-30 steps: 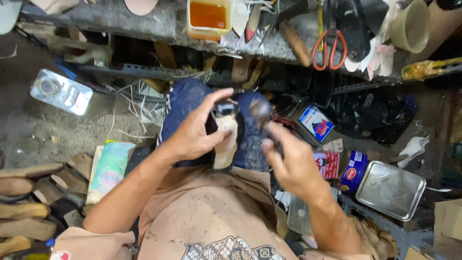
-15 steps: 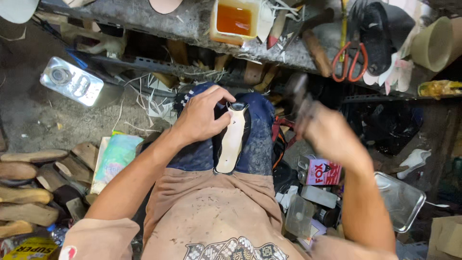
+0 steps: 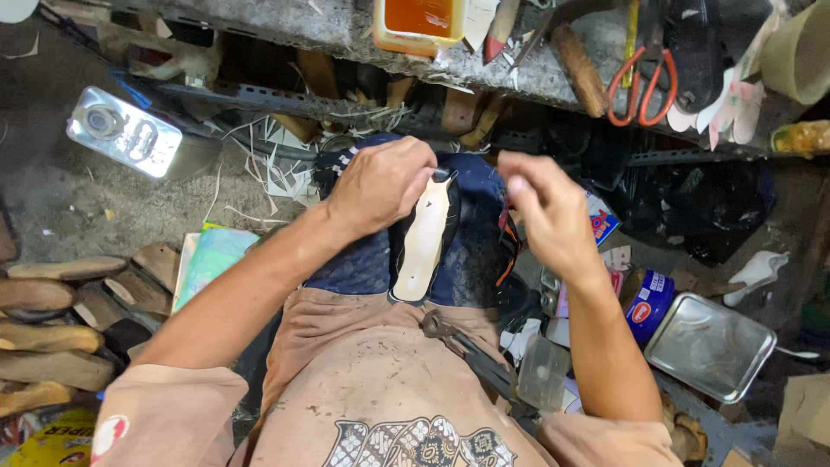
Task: The person uses pliers to pull and adjust the upper part of a black shoe held on their lap. They repeatedly grip the shoe's edge with the pliers, pull the material, and inspect the shoe by turning it over.
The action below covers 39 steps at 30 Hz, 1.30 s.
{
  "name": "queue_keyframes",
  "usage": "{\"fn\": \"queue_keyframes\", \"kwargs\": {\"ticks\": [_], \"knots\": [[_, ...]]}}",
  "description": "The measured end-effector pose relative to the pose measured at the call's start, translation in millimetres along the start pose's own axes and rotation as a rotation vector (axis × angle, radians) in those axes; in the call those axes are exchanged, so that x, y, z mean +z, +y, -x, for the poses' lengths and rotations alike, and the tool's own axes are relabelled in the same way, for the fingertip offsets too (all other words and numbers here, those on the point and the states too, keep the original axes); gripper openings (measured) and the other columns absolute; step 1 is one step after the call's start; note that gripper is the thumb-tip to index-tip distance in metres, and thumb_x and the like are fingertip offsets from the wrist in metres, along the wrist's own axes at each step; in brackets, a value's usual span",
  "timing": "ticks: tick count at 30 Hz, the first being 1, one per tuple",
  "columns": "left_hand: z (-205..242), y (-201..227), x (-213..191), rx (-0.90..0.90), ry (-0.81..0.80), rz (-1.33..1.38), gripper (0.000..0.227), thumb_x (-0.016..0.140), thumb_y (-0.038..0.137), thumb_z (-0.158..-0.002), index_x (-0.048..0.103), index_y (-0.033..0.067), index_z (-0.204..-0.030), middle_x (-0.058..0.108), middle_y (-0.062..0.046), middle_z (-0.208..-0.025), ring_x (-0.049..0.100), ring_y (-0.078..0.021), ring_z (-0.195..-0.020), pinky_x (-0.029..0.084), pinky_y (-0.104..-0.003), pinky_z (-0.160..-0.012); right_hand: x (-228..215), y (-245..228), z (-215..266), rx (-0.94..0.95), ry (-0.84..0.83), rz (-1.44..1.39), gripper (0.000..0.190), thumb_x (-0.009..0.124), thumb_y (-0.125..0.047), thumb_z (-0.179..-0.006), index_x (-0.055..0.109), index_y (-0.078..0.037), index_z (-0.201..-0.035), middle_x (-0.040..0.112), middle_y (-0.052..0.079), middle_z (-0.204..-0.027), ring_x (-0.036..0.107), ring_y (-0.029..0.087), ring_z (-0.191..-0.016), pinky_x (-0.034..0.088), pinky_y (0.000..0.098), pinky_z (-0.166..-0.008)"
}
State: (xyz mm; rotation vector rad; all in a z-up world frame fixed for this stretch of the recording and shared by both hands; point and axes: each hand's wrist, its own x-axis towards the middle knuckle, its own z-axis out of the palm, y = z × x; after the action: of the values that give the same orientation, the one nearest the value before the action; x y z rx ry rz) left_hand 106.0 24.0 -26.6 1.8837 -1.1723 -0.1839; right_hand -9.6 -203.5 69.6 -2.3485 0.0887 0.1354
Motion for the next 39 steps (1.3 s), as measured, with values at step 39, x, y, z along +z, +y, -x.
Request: {"fn": "queue_keyframes", "kwargs": {"ticks": [39], "knots": [[23,14,51,-0.607,0.159,0.807,0.060,0.073,0.030,-0.081,0.059,0.0089,-0.135,0.071,-0.004,-0.126,0.065,-0.0146,-0.115,0.048,-0.030,-0.103,15,-21,-103,-0.337,0.353,0.266,0.033,0.064,-0.021,-0.108,0.059,-0.006,-0.137,0.061,0.017,-0.138,0.056,0.035,-0.128,0.053,0.0436,-0.088]]}}
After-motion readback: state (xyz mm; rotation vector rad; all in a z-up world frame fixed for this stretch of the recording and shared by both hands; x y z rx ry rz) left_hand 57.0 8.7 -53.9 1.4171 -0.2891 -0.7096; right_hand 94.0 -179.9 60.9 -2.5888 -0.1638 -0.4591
